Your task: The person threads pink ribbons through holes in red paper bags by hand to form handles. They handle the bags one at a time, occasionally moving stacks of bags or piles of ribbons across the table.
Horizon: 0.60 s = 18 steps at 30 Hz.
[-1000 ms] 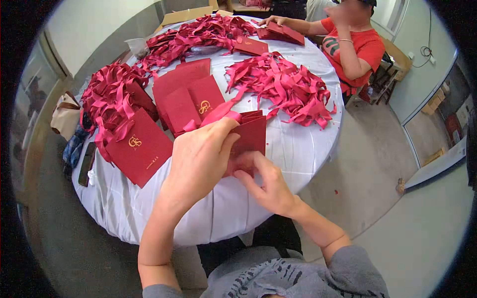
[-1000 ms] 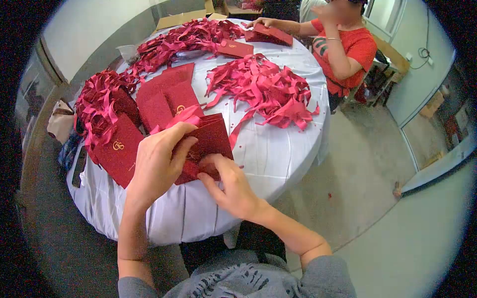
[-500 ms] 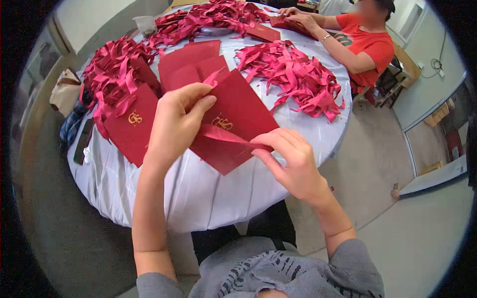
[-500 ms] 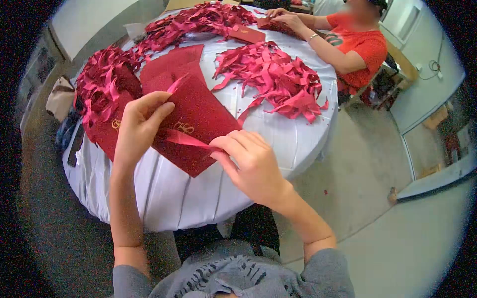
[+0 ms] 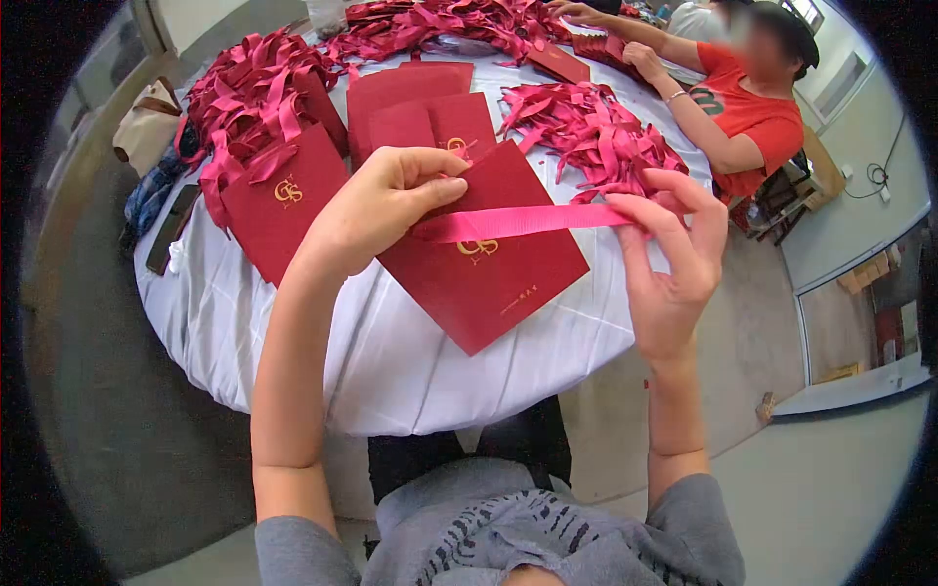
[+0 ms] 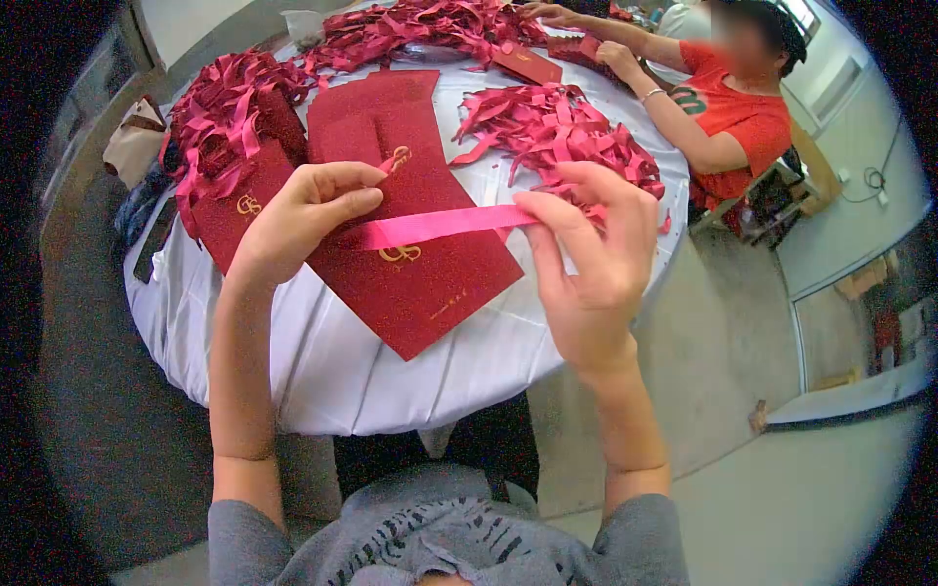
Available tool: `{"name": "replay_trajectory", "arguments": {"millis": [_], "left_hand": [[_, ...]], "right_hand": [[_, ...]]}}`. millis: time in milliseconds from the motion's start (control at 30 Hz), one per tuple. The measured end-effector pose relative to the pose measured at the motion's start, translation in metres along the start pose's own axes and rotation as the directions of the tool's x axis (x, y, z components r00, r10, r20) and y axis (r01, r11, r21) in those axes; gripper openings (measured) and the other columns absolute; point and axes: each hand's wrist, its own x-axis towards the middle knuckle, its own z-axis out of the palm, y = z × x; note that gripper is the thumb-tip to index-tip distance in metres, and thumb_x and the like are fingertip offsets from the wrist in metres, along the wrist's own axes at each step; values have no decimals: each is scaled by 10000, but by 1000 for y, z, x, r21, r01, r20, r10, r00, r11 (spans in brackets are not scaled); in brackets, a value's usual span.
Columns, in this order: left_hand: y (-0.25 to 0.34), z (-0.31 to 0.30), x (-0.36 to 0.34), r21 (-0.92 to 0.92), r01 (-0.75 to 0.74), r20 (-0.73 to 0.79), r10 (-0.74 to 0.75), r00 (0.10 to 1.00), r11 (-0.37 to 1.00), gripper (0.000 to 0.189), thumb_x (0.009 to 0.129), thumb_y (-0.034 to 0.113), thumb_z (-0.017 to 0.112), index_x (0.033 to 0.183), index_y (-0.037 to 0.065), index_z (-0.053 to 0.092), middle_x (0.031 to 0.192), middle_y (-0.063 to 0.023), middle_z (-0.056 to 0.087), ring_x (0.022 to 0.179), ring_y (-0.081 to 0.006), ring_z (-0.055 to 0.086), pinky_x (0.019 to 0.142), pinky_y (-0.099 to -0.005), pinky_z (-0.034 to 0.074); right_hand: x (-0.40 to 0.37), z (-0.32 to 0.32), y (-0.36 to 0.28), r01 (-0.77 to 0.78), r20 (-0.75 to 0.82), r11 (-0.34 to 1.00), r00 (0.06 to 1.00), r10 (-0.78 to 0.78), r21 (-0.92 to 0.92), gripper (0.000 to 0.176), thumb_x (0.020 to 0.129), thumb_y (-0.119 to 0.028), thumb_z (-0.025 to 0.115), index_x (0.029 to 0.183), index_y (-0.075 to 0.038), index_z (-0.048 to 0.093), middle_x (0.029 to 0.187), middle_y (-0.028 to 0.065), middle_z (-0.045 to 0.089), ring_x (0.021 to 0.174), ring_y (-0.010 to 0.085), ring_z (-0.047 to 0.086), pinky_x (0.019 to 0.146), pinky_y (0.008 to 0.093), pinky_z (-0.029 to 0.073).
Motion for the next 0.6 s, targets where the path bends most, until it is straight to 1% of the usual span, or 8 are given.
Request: {"name": "replay_trajectory", "arguments": {"millis": [167, 200, 233, 367, 400, 500, 567, 600], "left_hand": [[5, 6, -3, 80, -14, -4, 14, 1000, 997, 262, 877, 111, 612, 1077, -58, 607, 929, -9, 636, 846, -63, 571, 772, -205, 469], [5, 8, -3, 94, -29, 7, 29, 1000, 995, 262, 877, 115, 612, 1075, -56, 609, 925, -8, 636, 846, -61, 568, 770, -206, 467], [5, 9, -3, 95, -34, 14, 33, 999, 995, 262, 877, 115, 612, 1075, -56, 609, 925, -8, 636, 846, -61, 568, 770, -206, 467], [7, 12, -3, 135, 4, -20, -2, 1000, 991, 260, 873, 110, 620, 1076, -52, 604, 921, -10, 638, 840, -62, 566, 767, -211, 461], [6, 12, -3, 138, 0, -14, 2, 1000, 990, 260, 873, 110, 620, 1076, -52, 604, 921, -10, 638, 840, -62, 566, 767, -211, 461], [4, 12, -2, 90, -20, 13, 19, 1000, 996, 259, 873, 107, 621, 1079, -49, 602, 918, -9, 639, 833, -60, 568, 761, -207, 460], [9, 15, -5, 83, -33, -19, 34, 999, 996, 245, 876, 93, 612, 1074, -49, 603, 912, -4, 636, 827, -60, 569, 752, -201, 459], [10, 16, -6, 78, -34, -19, 35, 999, 996, 223, 877, 73, 602, 1066, -46, 610, 911, -7, 636, 827, -59, 567, 750, -200, 458]], "right_hand": [[-5, 0, 2, -141, -27, 967, 988, 150, 213, 205, 790, 25, 662, 973, -65, 680, 982, 75, 588, 803, 139, 575, 671, 237, 466], [-8, 0, -3, -358, 76, 790, 926, 371, 498, 193, 822, 17, 632, 1006, -35, 657, 959, 76, 605, 780, 134, 592, 661, 235, 477], [-10, 0, -6, -520, 237, 489, 816, 528, 700, 188, 854, 9, 601, 1039, -4, 634, 936, 77, 622, 756, 129, 609, 651, 234, 489], [-16, 11, -2, -410, 286, 171, 826, 485, 896, 228, 893, -42, 557, 1106, 37, 577, 965, 122, 647, 796, 179, 645, 703, 297, 543], [-14, 10, -5, -406, 279, 174, 827, 489, 897, 228, 893, -42, 557, 1106, 37, 577, 965, 122, 647, 796, 179, 645, 703, 297, 543], [-9, 4, -9, -388, 503, -330, 752, 426, 860, 299, 903, -142, 548, 1148, 29, 537, 1030, 135, 632, 913, 231, 632, 812, 380, 515], [-14, 7, -4, -358, 512, -408, 772, 377, 840, 259, 916, -112, 520, 1141, 15, 539, 1042, 122, 628, 915, 206, 627, 792, 354, 519], [-15, 9, -4, -358, 472, -325, 781, 409, 875, 249, 906, -72, 536, 1144, -1, 538, 1020, 97, 626, 891, 174, 619, 782, 325, 515]]}}
